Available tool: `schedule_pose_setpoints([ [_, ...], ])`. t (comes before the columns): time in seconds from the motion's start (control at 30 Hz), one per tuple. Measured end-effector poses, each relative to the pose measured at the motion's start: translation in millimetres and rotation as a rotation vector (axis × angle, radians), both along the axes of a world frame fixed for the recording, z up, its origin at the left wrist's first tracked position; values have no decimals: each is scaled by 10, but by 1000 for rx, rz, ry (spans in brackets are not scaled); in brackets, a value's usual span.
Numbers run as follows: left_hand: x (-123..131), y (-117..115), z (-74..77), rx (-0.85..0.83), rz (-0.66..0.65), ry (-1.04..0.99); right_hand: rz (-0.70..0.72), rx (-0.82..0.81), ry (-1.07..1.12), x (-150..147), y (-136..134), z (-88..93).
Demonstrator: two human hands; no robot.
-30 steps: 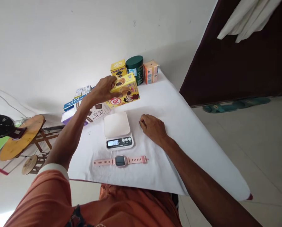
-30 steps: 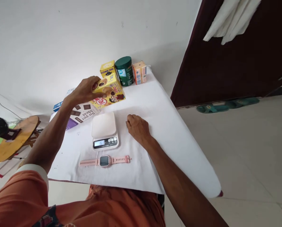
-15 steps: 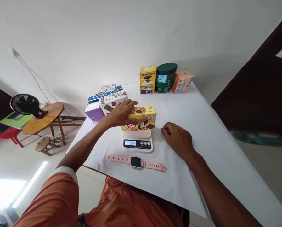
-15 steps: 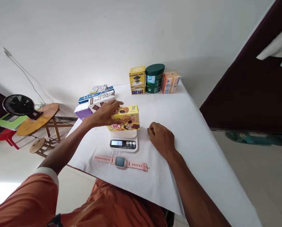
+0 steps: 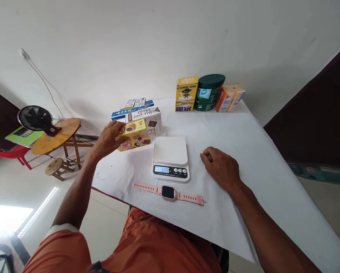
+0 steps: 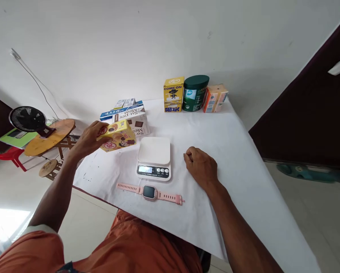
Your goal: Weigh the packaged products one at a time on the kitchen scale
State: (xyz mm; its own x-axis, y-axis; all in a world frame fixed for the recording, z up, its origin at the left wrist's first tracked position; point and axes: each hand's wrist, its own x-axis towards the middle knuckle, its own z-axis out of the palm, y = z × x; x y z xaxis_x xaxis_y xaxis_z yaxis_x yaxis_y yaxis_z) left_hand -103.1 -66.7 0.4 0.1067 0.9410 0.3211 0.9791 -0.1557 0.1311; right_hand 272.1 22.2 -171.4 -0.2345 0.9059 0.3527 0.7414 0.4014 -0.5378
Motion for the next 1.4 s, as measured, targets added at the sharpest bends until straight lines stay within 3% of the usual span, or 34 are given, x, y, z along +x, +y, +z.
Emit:
schedule_pose_setpoints([
  [0.13, -333, 4, -309, -81, 106, 13, 0, -6, 6, -2, 5, 3],
  [0.3, -419, 164, -559, 9, 195, 55, 9, 2, 6, -1, 29, -17],
  [0.5, -367, 172, -574, 73, 202, 166, 13, 54, -8, 4, 35, -42],
  [0.6, -182, 218, -469, 116, 170, 154, 5, 72, -42, -11, 29, -34],
  [0.67, 54, 372, -351, 151, 83, 140, -20, 72, -72, -25, 26, -26],
  [0.73, 371, 671, -222, 181, -46, 140, -41, 66, -88, -35, 23, -24],
  [0.83, 894, 1373, -61, 171, -166, 132, -41, 71, -89, -38, 19, -41],
  [0.93, 1327, 2180, 58, 43, -146, 138, -31, 106, -77, -29, 15, -72],
  [1.03, 1596, 2849, 163, -65, -97, 137, -27, 184, -66, -19, 15, -107],
  [1.2, 1725, 3536, 212, -252, -43, 143, -43, 274, -43, -16, 38, -167],
  [1.4, 1588, 3976, 158, -280, -58, 179, -54, 264, -24, -23, 53, -178],
])
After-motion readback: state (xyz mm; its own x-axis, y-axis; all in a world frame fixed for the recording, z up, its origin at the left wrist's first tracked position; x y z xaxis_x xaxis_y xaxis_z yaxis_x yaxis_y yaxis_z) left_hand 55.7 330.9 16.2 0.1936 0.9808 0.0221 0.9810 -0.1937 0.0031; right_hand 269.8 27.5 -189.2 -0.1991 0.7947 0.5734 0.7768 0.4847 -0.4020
